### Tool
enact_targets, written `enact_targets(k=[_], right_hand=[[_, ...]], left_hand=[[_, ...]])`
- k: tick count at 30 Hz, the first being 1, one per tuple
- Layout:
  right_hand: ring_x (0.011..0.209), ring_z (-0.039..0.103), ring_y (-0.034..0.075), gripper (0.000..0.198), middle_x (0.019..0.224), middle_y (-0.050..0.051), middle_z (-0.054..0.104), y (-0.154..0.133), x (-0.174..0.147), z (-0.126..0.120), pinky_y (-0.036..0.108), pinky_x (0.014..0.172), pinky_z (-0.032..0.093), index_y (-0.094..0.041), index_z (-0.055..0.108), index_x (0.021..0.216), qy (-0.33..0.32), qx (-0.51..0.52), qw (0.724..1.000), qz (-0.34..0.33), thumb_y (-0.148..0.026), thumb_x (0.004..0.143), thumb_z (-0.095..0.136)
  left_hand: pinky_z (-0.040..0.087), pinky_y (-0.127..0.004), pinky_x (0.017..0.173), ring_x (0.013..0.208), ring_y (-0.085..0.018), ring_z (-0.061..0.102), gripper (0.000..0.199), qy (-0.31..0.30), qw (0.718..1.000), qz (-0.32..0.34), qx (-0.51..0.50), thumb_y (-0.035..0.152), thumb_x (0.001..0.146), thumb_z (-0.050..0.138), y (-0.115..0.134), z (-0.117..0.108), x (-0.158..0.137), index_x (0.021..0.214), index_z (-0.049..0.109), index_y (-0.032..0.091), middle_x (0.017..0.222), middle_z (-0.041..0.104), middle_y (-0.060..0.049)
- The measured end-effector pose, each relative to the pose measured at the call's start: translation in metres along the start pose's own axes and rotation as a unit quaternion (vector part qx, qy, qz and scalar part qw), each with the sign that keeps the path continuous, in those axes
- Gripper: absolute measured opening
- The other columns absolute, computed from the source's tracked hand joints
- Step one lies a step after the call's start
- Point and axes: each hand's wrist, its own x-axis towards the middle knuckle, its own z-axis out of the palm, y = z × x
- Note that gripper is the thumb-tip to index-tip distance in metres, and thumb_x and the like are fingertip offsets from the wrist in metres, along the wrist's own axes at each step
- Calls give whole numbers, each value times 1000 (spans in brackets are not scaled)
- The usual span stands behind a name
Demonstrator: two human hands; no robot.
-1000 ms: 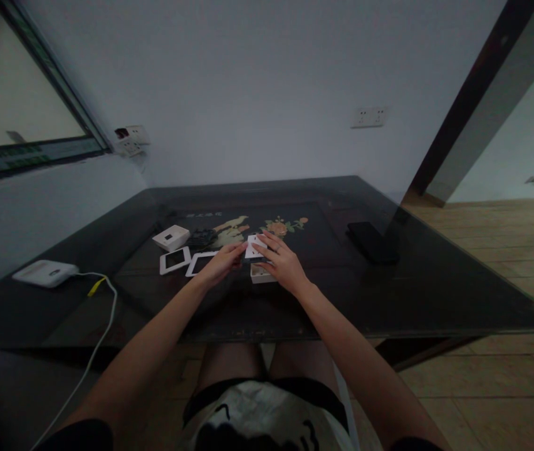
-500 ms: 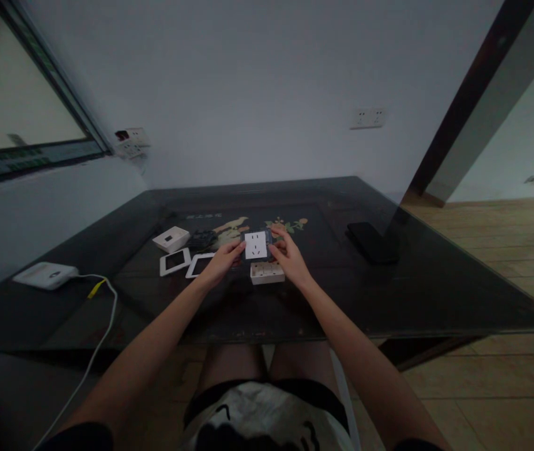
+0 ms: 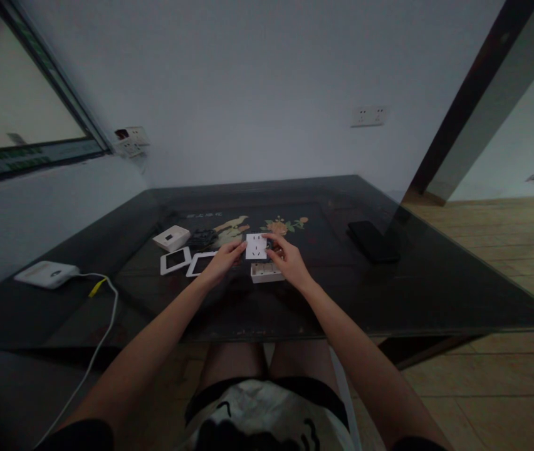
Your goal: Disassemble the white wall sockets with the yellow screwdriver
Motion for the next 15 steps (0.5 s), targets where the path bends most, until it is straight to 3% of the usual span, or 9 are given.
enact_targets(k=[6, 15], right_hand=[[88, 63, 20, 14, 94, 6, 67, -1, 0, -1, 33, 72, 54, -22, 72, 88, 27, -24, 999, -11, -27, 84, 59], [99, 62, 20, 10, 121, 7, 56, -4, 0, -1, 42, 88, 53, -25, 74, 85, 85, -51, 993, -65, -23, 82, 64]], left_hand=[[20, -21, 44, 45, -7, 30, 45, 2, 1000, 5, 3, 59, 77, 60, -1, 0, 0, 67, 54, 16, 53, 35, 7], [21, -23, 45, 47, -8, 32, 43, 36, 998, 36, 49, 53, 79, 61, -2, -2, 3, 60, 47, 18, 52, 35, 6]])
